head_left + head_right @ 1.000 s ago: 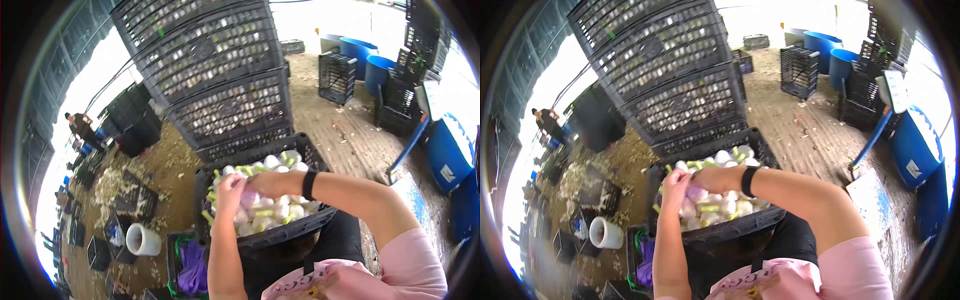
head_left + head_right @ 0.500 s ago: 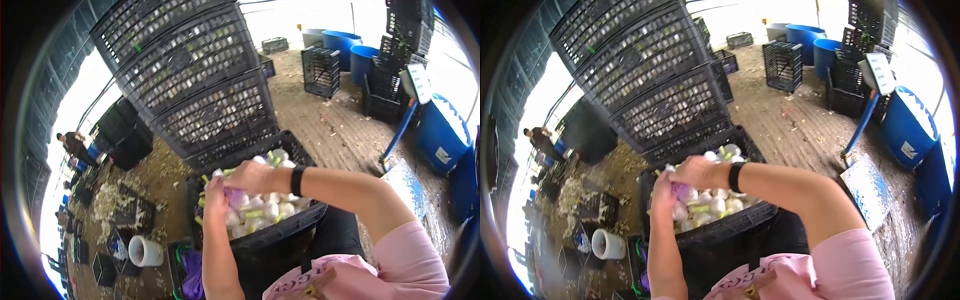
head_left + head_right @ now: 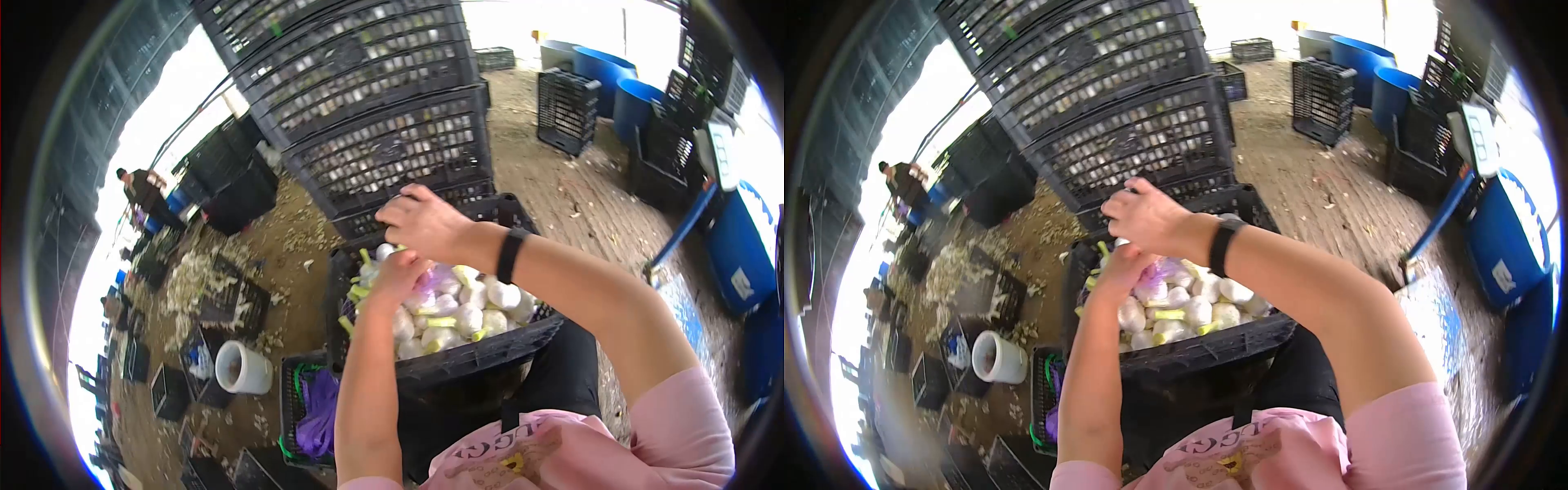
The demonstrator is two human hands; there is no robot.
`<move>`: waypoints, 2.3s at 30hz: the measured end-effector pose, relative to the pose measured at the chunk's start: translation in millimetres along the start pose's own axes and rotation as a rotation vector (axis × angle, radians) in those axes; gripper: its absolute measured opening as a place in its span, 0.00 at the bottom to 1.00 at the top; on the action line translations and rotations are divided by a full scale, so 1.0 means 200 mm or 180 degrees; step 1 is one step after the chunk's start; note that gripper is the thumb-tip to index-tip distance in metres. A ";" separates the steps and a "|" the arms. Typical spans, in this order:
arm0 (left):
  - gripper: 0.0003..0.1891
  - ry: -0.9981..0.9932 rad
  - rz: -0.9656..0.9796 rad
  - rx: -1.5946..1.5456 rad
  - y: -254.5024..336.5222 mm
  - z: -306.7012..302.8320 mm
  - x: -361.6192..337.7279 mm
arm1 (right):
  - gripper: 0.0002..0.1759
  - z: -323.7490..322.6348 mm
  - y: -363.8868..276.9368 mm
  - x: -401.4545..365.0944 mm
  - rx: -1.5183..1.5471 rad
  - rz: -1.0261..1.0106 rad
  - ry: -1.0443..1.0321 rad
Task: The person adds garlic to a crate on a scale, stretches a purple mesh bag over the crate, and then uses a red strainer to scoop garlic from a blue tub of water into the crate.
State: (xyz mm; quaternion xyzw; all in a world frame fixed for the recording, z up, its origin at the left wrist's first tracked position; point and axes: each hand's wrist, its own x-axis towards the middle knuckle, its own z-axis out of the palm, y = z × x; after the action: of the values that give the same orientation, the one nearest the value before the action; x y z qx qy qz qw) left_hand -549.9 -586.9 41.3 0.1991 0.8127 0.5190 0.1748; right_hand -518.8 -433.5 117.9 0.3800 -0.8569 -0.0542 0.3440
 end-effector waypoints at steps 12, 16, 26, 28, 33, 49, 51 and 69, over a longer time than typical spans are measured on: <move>0.07 0.0506 0.0199 -0.1717 -0.09 0.05 -0.02 | 0.06 0.14 -0.04 -0.15 0.2477 0.2515 -0.1136; 0.03 0.0509 -0.0056 -0.2124 -0.05 0.03 -0.07 | 0.05 0.15 -0.06 -0.15 0.2428 0.2331 -0.1067; 0.05 0.0722 0.0305 -0.1299 -0.10 0.05 -0.02 | 0.06 0.23 -0.02 -0.19 0.3813 0.2727 -0.0965; 0.06 0.1193 0.1135 -0.0293 -0.13 0.09 0.01 | 0.07 0.21 -0.09 -0.09 0.4317 0.3381 -0.0479; 0.08 0.1997 0.1582 0.0655 -0.13 0.10 -0.03 | 0.10 0.31 -0.07 -0.15 0.4459 0.2881 -0.1330; 0.04 0.1841 0.1632 0.2358 -0.03 0.05 -0.29 | 0.06 0.31 0.02 -0.17 0.1013 0.1602 -0.1667; 0.05 0.1686 0.1676 0.2481 0.00 0.06 -0.38 | 0.05 0.32 0.03 -0.17 0.1006 0.1500 -0.1641; 0.07 0.4446 -0.1465 0.0386 -1.15 -0.44 -1.66 | 0.37 -0.31 0.03 -0.94 0.1949 0.2147 -0.0453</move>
State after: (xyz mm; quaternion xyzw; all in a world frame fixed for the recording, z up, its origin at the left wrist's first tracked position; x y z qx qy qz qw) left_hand -340.3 -911.3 -108.5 -0.3440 0.7831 0.4293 -0.2901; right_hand -394.0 -288.1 64.0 0.1594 -0.9307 0.2905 0.1547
